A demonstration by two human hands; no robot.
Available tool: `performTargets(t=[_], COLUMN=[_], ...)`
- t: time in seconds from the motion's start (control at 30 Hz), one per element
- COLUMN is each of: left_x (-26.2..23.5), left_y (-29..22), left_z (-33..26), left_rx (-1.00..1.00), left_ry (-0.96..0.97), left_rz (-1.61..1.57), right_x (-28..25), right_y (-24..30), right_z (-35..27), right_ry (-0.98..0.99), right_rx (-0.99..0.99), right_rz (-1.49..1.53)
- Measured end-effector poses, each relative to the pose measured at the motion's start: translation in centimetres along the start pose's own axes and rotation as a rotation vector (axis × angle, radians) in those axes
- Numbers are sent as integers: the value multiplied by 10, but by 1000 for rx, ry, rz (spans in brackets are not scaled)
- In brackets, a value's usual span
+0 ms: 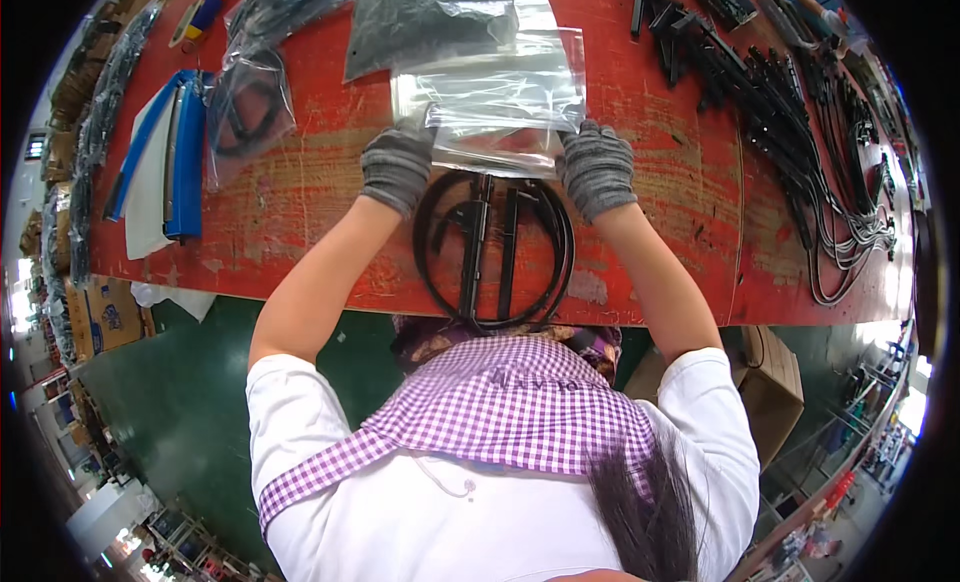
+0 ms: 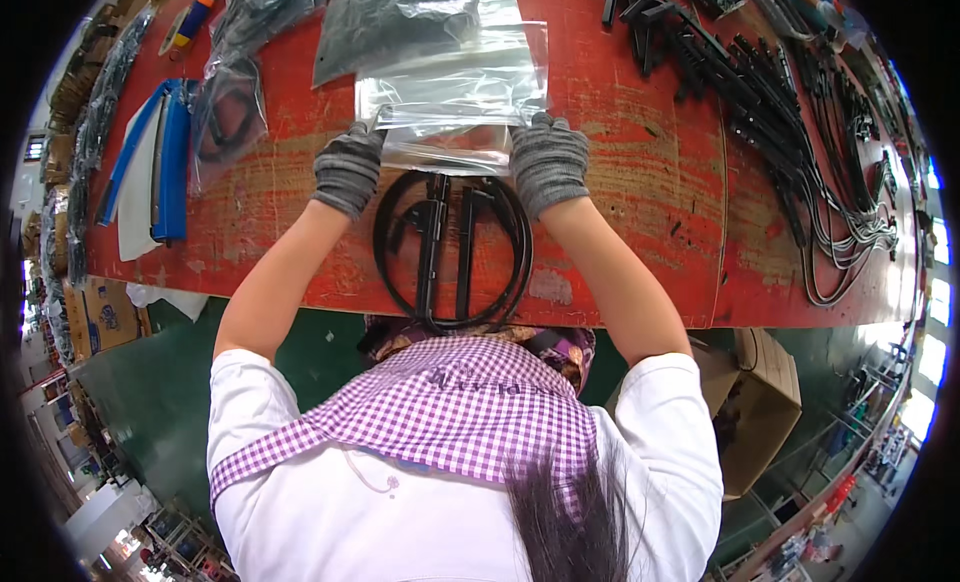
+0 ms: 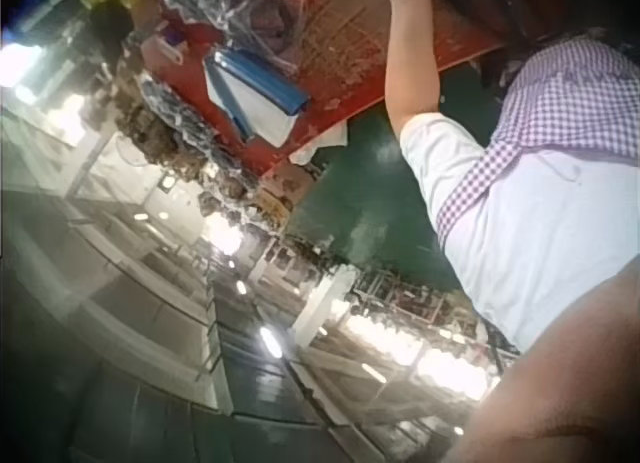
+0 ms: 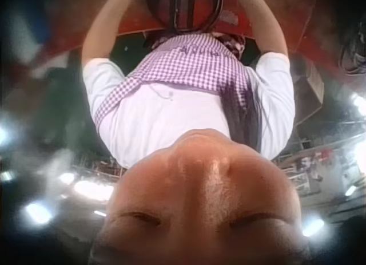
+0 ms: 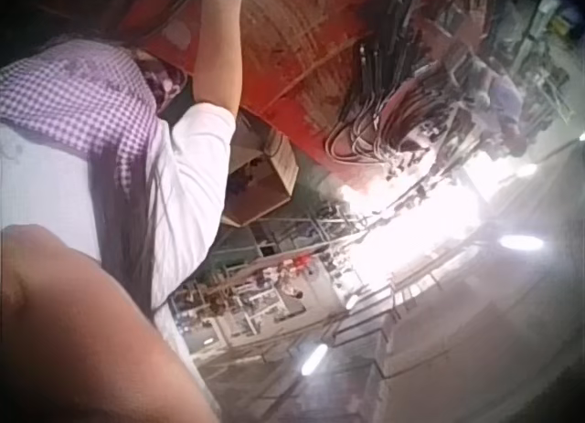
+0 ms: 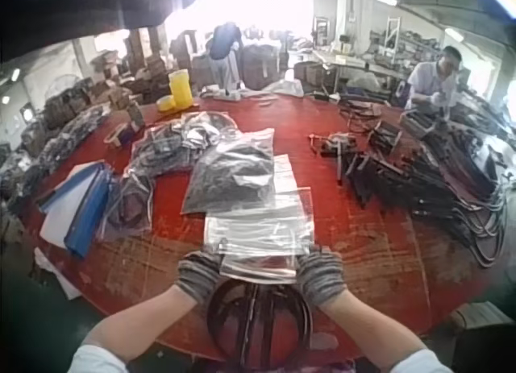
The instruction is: The person repeatedly picks up black cables from a red workbench, coils them by hand, and places them into clear plastic bags. The person then moves the filled bags to a pile on the left side of the table. This process is repeated for multiple cables throughout the video.
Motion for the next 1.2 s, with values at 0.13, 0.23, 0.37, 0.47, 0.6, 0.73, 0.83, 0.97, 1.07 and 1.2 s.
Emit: performTargets(t=[0.13,0.23,0.37,0.47,0.6,0.73,0.83,0.97,1.07,1.2], left_x=[37,48,45,43,51,25,30,-45,-130,-194], left_y=[0,3,3,0,10,22,10,37,82,118], left_z=[16,12,-47,-95,-145,-193,-254,-230,-191,-171], left_rx=[145,233,421,342,153,14,-85,-219,-82,-382], left_ry=[-7,-44,-8,94,230,196,597,526,360,-176], left_rz=[121,82,-35,-73,-229,-618,-1363,-941,-1514,-1321], right_x=[38,56,62,68,68,51,38,-11,-113,-183], right_y=[-7,-10,2,23,44,60,63,51,44,23], right_z=[18,7,-83,-137,-164,-178,-182,-146,-112,-65], right_ry=[-155,-346,-192,-213,-189,-2,156,161,19,-444], right_rx=[-13,-177,-406,-401,-420,-611,-695,-562,-468,-463], right_rz=[126,106,254,252,272,250,295,824,1065,900])
Point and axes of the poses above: each hand's wrist, its own z-axis towards the middle knuckle, its own x-axis out of the palm, y = z × x, the point moved 3 cm from there along z, towards the middle knuckle, and after that the axes turned 10 degrees about -x, right-handed, at the moved point
